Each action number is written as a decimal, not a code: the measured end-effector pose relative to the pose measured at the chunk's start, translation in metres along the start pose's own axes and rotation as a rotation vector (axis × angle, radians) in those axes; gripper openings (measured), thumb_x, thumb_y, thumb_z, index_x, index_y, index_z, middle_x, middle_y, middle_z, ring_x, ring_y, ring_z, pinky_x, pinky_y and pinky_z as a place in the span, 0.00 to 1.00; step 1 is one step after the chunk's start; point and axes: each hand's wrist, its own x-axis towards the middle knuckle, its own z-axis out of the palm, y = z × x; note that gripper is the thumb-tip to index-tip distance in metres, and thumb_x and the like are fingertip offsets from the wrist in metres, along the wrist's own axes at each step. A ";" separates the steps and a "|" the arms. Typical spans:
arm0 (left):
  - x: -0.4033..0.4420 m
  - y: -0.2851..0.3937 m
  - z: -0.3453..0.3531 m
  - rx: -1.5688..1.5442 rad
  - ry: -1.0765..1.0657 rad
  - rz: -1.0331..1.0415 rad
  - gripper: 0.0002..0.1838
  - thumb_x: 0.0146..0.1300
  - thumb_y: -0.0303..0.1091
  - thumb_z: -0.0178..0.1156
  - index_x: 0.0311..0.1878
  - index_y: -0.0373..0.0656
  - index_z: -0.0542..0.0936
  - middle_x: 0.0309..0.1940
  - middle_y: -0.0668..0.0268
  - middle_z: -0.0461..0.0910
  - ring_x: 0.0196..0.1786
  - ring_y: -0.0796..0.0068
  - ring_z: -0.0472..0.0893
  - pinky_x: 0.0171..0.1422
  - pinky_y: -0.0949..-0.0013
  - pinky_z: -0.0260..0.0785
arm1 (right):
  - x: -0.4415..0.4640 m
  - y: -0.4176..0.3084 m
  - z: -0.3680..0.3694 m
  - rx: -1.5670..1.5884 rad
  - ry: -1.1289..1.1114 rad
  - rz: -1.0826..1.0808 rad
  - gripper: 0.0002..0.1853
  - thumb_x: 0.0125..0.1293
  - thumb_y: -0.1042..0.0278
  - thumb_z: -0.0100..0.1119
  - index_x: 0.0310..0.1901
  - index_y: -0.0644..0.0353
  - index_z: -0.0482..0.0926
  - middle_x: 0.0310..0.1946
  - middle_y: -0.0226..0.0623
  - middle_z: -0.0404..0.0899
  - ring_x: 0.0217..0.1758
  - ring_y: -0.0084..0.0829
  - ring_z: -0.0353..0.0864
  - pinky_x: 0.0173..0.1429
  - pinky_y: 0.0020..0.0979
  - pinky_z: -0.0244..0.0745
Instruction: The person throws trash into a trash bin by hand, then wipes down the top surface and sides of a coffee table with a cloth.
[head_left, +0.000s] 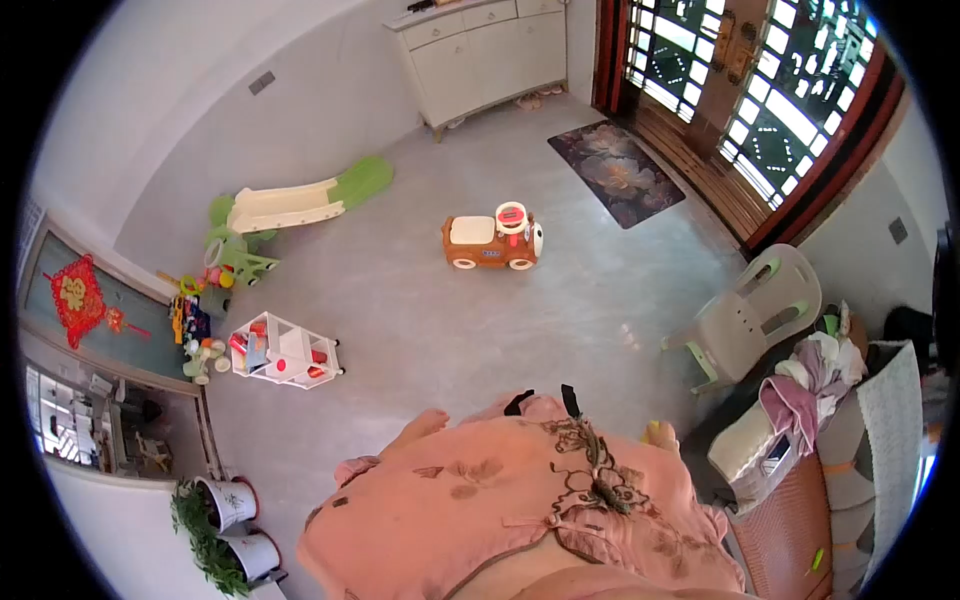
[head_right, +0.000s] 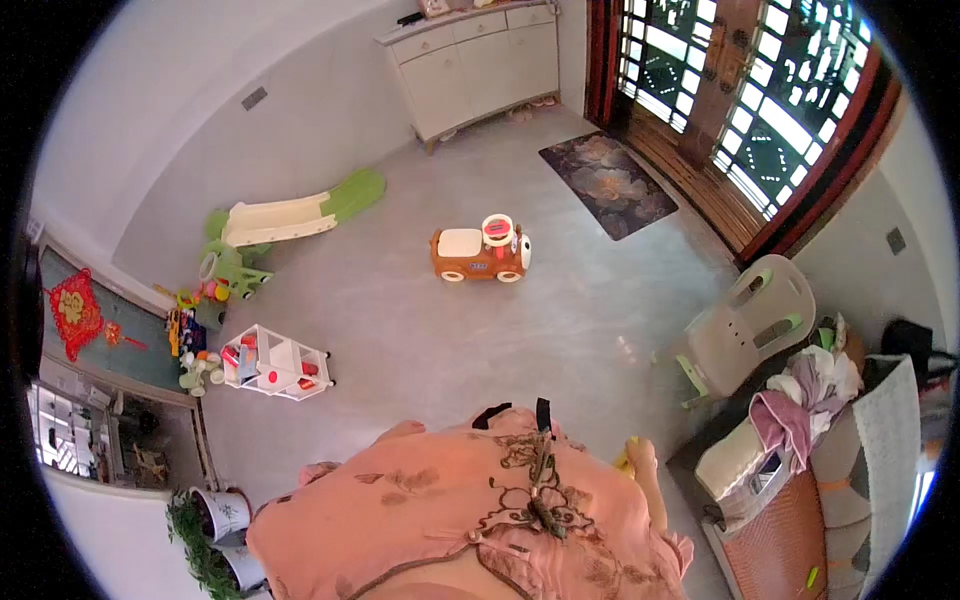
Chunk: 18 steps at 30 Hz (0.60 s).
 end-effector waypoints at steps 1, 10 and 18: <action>0.002 0.006 0.007 -0.011 0.002 -0.008 0.18 0.62 0.43 0.58 0.49 0.40 0.81 0.34 0.58 0.81 0.35 0.67 0.79 0.36 0.60 0.72 | 0.033 0.001 0.007 -0.036 -0.008 -0.052 0.27 0.59 0.48 0.56 0.48 0.65 0.80 0.46 0.57 0.80 0.53 0.52 0.79 0.57 0.44 0.73; 0.132 0.160 -0.039 -0.423 0.097 -0.266 0.21 0.64 0.43 0.56 0.57 0.43 0.75 0.39 0.65 0.79 0.34 0.71 0.80 0.35 0.64 0.73 | 0.220 -0.126 -0.084 -0.193 0.133 -0.299 0.26 0.62 0.50 0.56 0.51 0.66 0.79 0.47 0.56 0.80 0.53 0.51 0.78 0.57 0.44 0.73; 0.285 0.269 -0.139 -0.214 0.167 -0.322 0.17 0.62 0.41 0.53 0.52 0.45 0.77 0.33 0.64 0.80 0.29 0.72 0.80 0.29 0.65 0.73 | 0.307 -0.208 -0.169 -0.183 0.027 -0.164 0.29 0.62 0.46 0.54 0.51 0.68 0.78 0.50 0.59 0.78 0.55 0.54 0.77 0.57 0.46 0.72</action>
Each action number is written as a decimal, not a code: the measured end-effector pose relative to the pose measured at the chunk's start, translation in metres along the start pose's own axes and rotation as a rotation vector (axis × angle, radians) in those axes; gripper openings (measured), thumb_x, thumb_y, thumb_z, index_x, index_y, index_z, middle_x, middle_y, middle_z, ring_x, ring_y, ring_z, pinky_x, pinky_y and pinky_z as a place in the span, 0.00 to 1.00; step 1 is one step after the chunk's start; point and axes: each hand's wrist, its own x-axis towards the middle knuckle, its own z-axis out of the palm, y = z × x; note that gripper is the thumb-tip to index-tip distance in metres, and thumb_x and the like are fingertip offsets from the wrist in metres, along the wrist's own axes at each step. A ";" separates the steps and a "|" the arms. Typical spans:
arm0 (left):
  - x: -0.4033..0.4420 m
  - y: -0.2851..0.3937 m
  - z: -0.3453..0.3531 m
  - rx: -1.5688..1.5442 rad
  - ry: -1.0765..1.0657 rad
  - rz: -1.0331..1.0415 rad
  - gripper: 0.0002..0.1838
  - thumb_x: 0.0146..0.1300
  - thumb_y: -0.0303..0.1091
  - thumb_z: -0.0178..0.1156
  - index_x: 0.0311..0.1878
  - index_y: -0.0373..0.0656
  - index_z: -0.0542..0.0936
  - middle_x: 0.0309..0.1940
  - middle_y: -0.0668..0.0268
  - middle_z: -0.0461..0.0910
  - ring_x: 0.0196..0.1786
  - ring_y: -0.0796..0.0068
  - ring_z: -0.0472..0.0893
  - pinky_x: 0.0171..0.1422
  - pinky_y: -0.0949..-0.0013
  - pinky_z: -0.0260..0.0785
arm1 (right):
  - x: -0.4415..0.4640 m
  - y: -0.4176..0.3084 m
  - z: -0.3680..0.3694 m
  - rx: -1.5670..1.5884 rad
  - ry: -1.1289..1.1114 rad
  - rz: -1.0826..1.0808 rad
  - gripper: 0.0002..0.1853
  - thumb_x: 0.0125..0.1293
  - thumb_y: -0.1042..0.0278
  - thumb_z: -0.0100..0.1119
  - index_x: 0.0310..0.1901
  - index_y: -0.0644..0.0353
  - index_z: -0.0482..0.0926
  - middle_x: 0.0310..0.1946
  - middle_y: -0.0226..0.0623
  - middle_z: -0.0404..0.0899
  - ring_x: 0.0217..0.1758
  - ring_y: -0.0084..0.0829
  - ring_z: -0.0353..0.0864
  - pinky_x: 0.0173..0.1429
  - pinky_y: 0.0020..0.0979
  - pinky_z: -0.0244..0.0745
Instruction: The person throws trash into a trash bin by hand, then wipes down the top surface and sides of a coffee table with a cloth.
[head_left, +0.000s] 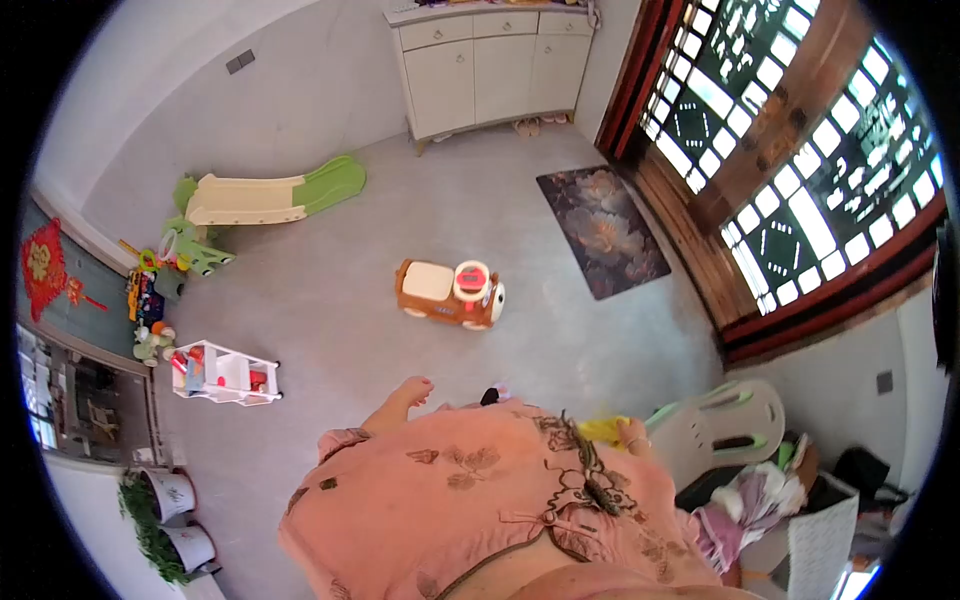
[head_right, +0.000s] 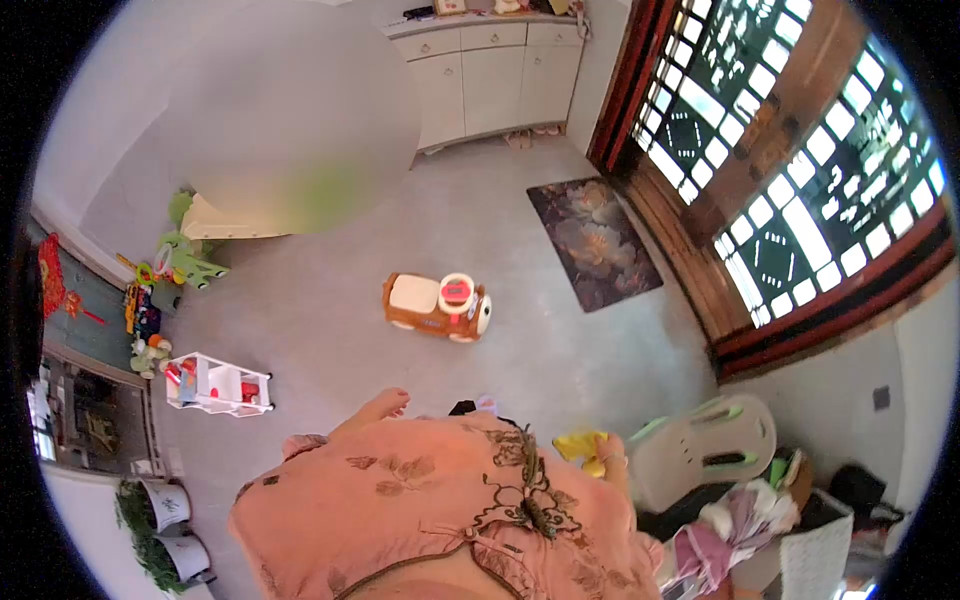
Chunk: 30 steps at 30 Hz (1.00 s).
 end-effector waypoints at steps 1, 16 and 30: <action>0.021 0.024 -0.003 -0.023 0.003 0.013 0.17 0.62 0.41 0.53 0.52 0.45 0.77 0.33 0.64 0.80 0.29 0.72 0.80 0.29 0.65 0.73 | 0.010 -0.005 -0.010 0.008 -0.018 0.026 0.29 0.62 0.47 0.54 0.52 0.68 0.77 0.50 0.59 0.78 0.55 0.54 0.77 0.57 0.46 0.71; 0.125 0.168 -0.033 -0.114 0.223 0.085 0.16 0.60 0.40 0.51 0.42 0.40 0.82 0.26 0.58 0.81 0.25 0.67 0.79 0.30 0.62 0.73 | 0.292 -0.118 -0.109 -0.031 -0.178 -0.098 0.27 0.59 0.48 0.58 0.48 0.68 0.79 0.45 0.57 0.81 0.51 0.53 0.79 0.55 0.45 0.73; 0.132 0.261 0.037 -0.859 0.590 -0.069 0.19 0.67 0.41 0.51 0.53 0.39 0.79 0.27 0.68 0.77 0.28 0.78 0.74 0.31 0.68 0.69 | 0.636 -0.438 -0.237 -1.183 -0.239 -1.062 0.25 0.61 0.50 0.56 0.48 0.67 0.79 0.45 0.56 0.81 0.51 0.52 0.79 0.54 0.45 0.74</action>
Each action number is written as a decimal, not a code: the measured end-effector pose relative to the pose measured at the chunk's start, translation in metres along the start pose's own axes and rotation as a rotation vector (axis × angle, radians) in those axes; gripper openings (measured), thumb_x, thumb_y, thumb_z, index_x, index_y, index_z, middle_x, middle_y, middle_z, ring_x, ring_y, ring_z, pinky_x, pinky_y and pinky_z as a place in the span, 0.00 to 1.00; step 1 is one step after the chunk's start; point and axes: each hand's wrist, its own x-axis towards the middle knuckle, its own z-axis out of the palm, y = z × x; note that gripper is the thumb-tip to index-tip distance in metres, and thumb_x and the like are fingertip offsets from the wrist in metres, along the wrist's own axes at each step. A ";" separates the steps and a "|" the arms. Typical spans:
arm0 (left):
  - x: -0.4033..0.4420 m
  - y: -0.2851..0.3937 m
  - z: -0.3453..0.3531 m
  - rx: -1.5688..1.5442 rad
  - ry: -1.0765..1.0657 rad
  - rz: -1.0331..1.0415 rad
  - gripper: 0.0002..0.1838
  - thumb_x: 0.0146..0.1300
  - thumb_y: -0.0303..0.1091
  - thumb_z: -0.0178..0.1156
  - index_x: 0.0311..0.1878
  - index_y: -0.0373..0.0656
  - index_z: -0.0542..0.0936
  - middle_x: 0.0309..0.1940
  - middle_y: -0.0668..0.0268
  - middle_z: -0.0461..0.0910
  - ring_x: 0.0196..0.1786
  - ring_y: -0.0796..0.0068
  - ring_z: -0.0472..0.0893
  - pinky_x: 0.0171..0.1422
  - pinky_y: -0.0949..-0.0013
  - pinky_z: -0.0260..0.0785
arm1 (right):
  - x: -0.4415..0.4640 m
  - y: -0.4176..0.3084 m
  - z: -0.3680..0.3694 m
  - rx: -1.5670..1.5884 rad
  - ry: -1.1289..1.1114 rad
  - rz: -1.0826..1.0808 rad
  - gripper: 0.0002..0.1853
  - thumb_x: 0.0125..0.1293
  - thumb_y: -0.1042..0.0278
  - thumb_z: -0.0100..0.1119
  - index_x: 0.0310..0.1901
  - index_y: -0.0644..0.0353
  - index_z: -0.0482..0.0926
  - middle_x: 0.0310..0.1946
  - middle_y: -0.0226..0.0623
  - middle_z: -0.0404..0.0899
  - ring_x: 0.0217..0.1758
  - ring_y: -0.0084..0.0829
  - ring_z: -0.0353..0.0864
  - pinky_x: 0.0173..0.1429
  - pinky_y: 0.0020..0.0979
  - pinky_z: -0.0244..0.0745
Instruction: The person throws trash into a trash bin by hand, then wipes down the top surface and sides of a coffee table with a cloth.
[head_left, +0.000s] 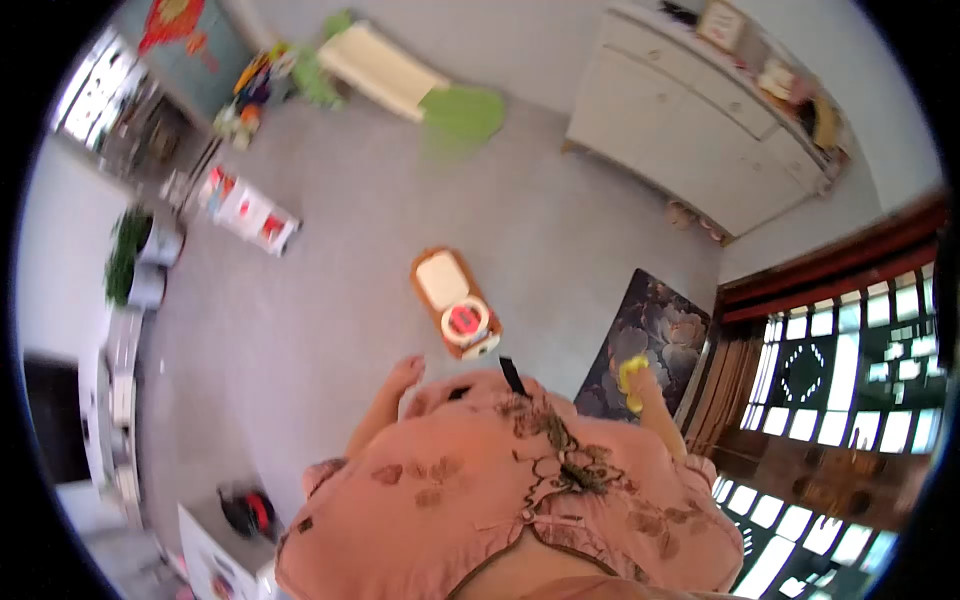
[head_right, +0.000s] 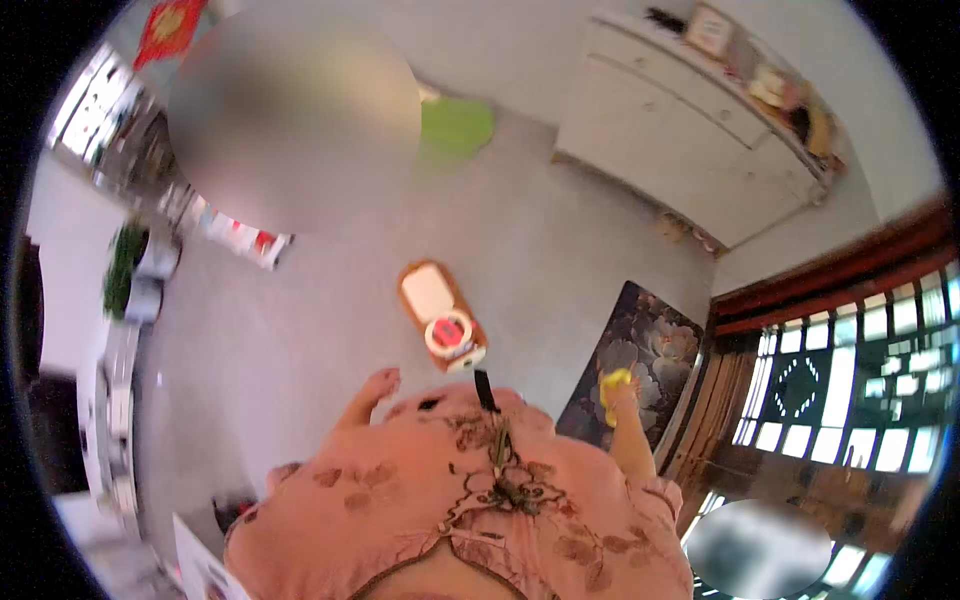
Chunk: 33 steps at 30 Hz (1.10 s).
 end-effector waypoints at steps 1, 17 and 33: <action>-0.008 0.005 0.009 -0.089 0.045 0.061 0.21 0.67 0.41 0.51 0.58 0.38 0.76 0.29 0.67 0.78 0.28 0.77 0.74 0.34 0.68 0.70 | -0.010 -0.013 -0.051 0.083 -0.033 0.021 0.25 0.62 0.51 0.55 0.50 0.65 0.78 0.46 0.55 0.80 0.53 0.54 0.78 0.55 0.45 0.74; -0.112 -0.137 0.015 -0.480 0.480 -0.586 0.21 0.64 0.42 0.54 0.58 0.47 0.76 0.35 0.65 0.81 0.29 0.71 0.80 0.30 0.65 0.72 | 0.137 -0.143 -0.141 0.400 0.084 -0.205 0.26 0.61 0.47 0.57 0.46 0.67 0.78 0.44 0.57 0.80 0.50 0.54 0.78 0.55 0.45 0.71; -0.104 0.000 0.084 -0.858 0.722 -0.560 0.22 0.63 0.41 0.54 0.60 0.47 0.76 0.39 0.63 0.82 0.33 0.70 0.80 0.34 0.66 0.74 | 0.320 -0.269 -0.298 -0.120 -0.129 -0.637 0.27 0.61 0.49 0.56 0.52 0.65 0.78 0.48 0.54 0.80 0.52 0.52 0.79 0.55 0.45 0.73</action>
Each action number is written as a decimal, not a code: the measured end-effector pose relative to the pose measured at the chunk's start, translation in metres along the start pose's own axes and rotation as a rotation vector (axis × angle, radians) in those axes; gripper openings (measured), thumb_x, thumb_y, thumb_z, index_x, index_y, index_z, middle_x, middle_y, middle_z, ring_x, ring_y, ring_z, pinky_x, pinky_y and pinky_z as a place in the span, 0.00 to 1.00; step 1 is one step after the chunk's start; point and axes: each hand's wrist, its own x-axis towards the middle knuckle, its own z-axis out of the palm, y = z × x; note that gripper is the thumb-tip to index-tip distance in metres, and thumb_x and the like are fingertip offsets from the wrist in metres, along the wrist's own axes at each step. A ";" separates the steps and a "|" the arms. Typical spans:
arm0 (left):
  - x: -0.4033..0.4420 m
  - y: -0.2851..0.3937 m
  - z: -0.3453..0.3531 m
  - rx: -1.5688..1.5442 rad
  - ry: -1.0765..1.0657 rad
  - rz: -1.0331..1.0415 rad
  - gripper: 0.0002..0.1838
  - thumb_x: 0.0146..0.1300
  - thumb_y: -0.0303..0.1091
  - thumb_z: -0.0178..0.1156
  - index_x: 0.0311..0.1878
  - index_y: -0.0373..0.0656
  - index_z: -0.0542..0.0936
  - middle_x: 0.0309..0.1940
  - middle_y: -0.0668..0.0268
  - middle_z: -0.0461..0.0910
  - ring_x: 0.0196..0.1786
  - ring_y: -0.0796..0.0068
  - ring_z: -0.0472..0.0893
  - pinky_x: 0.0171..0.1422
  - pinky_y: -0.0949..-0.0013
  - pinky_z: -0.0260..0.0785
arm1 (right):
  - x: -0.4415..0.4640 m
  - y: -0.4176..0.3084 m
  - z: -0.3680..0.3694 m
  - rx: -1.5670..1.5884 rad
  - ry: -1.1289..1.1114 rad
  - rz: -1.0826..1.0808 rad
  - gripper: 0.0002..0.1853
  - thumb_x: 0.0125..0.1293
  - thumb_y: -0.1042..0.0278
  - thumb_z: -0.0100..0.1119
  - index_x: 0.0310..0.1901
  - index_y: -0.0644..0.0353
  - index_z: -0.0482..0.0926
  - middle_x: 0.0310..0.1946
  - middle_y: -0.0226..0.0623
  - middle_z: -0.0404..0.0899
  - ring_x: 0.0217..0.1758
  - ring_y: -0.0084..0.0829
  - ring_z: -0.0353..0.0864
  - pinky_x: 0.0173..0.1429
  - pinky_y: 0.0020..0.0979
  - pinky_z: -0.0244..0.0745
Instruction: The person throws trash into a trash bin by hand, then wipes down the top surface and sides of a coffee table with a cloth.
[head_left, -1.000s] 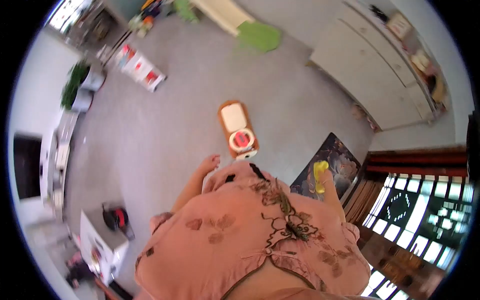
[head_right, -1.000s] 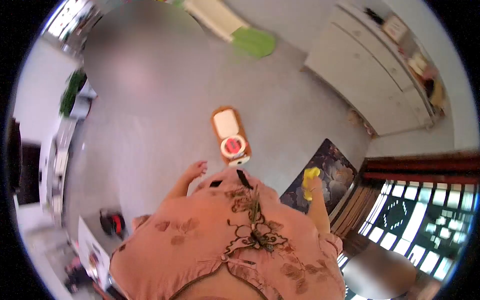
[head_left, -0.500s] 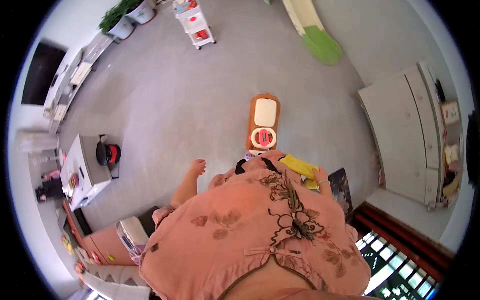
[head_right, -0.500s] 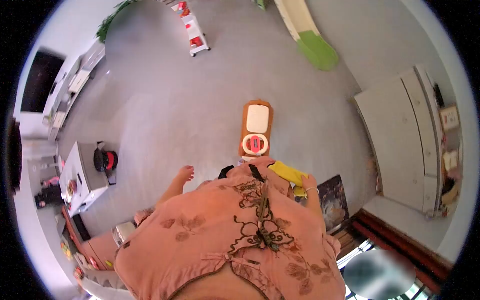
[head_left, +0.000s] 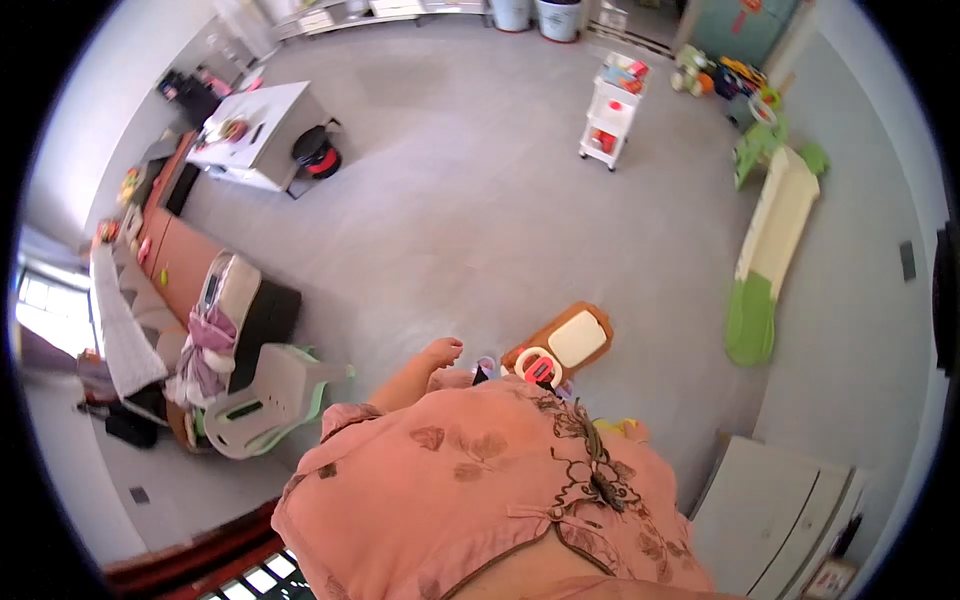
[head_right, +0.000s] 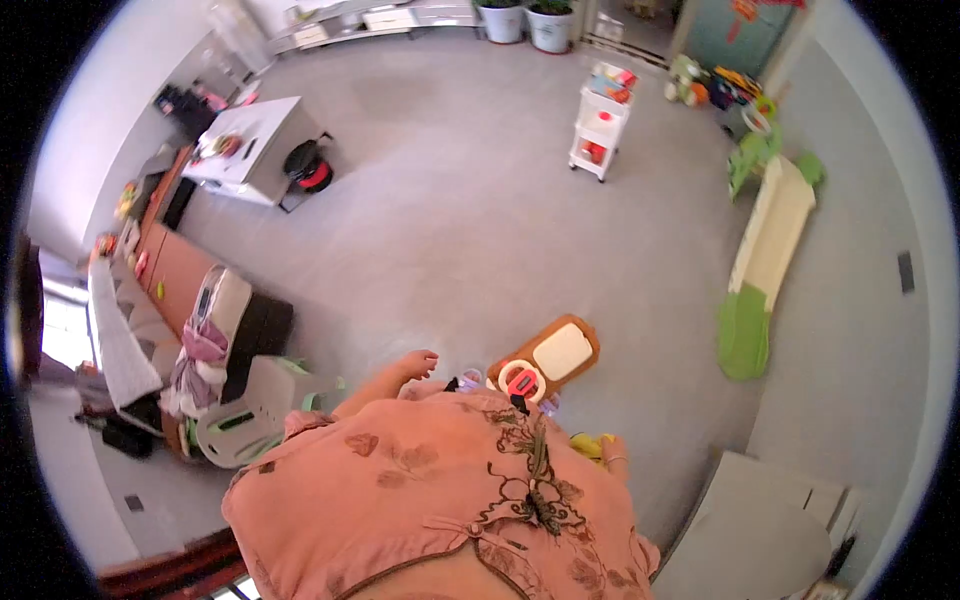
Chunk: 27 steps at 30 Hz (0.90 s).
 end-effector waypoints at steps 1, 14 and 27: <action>-0.007 0.003 0.000 -0.029 0.024 -0.006 0.22 0.63 0.41 0.54 0.60 0.47 0.76 0.39 0.63 0.82 0.33 0.70 0.80 0.34 0.66 0.74 | 0.024 0.005 -0.010 -0.087 0.070 -0.017 0.25 0.61 0.52 0.58 0.51 0.64 0.78 0.45 0.51 0.82 0.48 0.49 0.81 0.51 0.43 0.75; -0.036 -0.172 -0.110 -0.332 0.281 -0.137 0.21 0.63 0.42 0.52 0.56 0.44 0.77 0.34 0.63 0.81 0.29 0.70 0.80 0.31 0.63 0.73 | 0.044 -0.225 -0.033 -0.072 0.195 -0.149 0.24 0.61 0.54 0.60 0.50 0.66 0.78 0.49 0.57 0.79 0.52 0.53 0.79 0.55 0.44 0.74; -0.054 -0.238 -0.162 -0.607 0.314 -0.227 0.21 0.65 0.43 0.51 0.58 0.46 0.76 0.41 0.63 0.81 0.36 0.69 0.81 0.37 0.62 0.74 | 0.016 -0.322 0.019 -0.101 0.057 -0.249 0.20 0.59 0.55 0.62 0.45 0.64 0.82 0.41 0.51 0.83 0.46 0.48 0.83 0.51 0.42 0.75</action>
